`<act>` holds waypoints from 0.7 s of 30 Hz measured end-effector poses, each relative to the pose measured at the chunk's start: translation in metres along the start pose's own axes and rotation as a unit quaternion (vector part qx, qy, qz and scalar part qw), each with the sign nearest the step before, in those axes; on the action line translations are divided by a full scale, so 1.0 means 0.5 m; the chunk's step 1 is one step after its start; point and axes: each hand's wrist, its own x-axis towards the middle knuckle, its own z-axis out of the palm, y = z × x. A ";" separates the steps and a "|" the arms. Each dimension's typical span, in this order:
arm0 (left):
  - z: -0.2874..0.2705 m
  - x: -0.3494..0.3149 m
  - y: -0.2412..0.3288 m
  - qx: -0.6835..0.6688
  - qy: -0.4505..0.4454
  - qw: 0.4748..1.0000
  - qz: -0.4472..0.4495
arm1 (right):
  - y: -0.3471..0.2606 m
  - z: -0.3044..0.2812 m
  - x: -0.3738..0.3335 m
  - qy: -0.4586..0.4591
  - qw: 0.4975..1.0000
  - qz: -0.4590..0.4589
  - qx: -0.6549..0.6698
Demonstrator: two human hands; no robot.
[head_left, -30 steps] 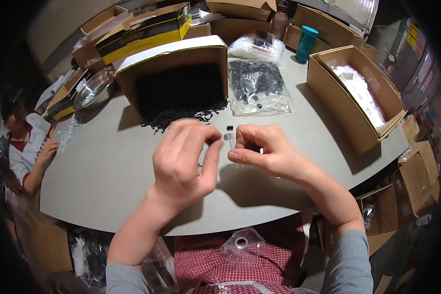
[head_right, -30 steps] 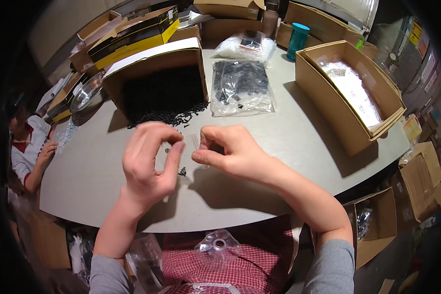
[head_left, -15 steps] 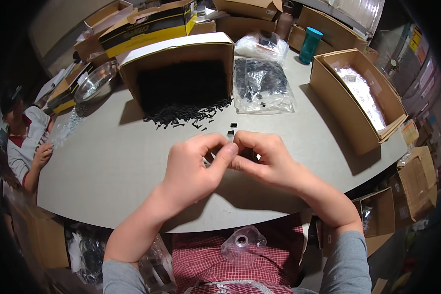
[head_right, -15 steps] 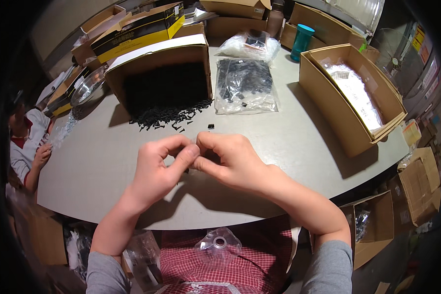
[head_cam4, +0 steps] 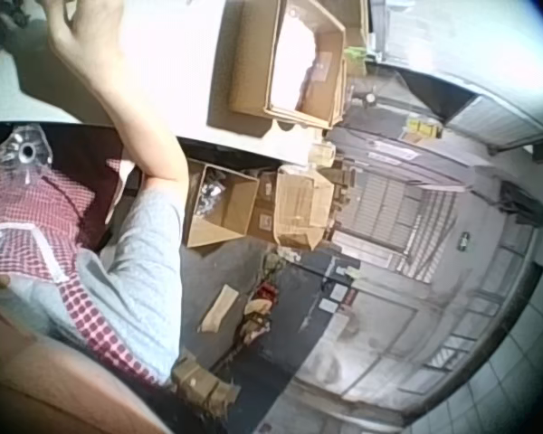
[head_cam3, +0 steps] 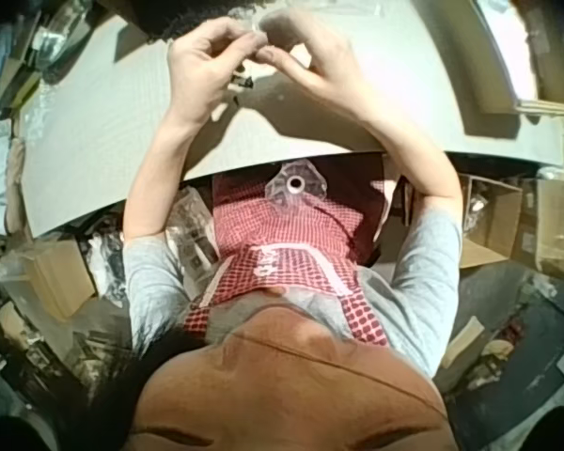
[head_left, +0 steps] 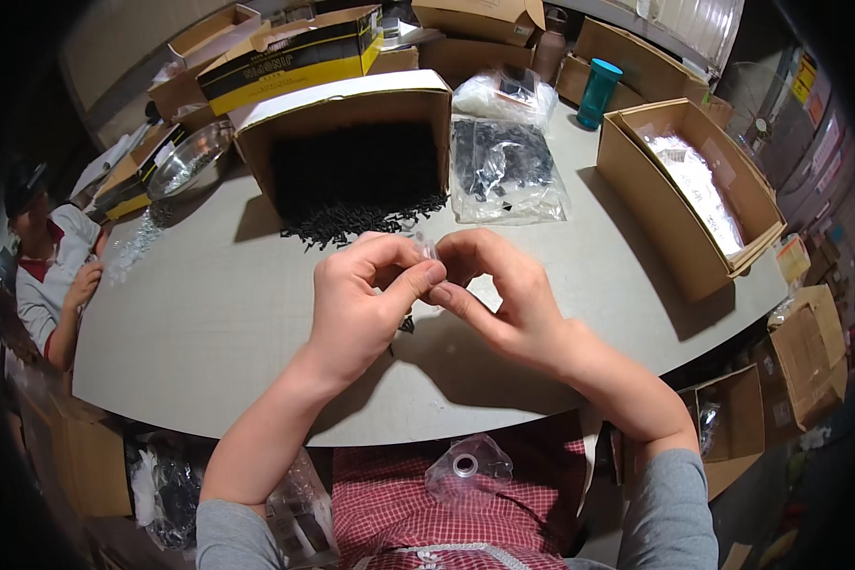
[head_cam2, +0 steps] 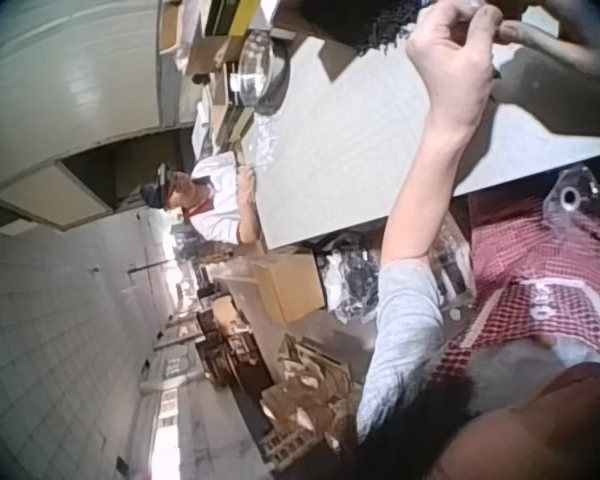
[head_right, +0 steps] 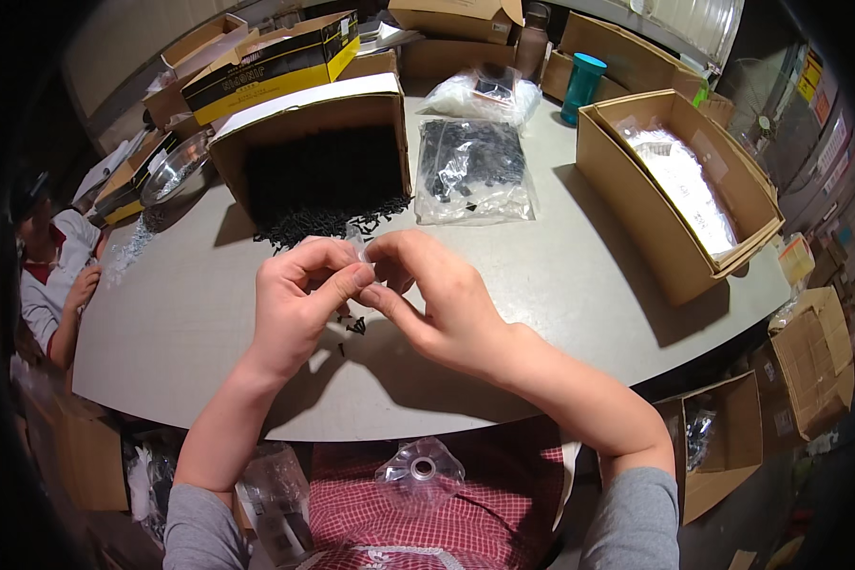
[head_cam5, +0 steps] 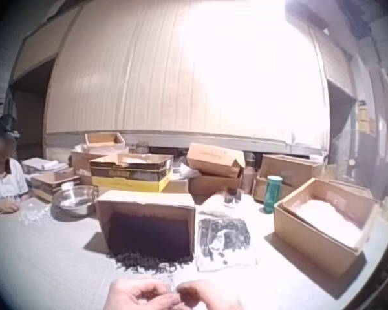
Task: The person sorts small plastic or metal parts by hand, placing them into small clear plastic bags.
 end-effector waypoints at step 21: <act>-0.016 0.013 0.019 -0.040 -0.074 0.996 -0.041 | -0.013 -0.039 0.005 -0.033 0.939 0.180 0.292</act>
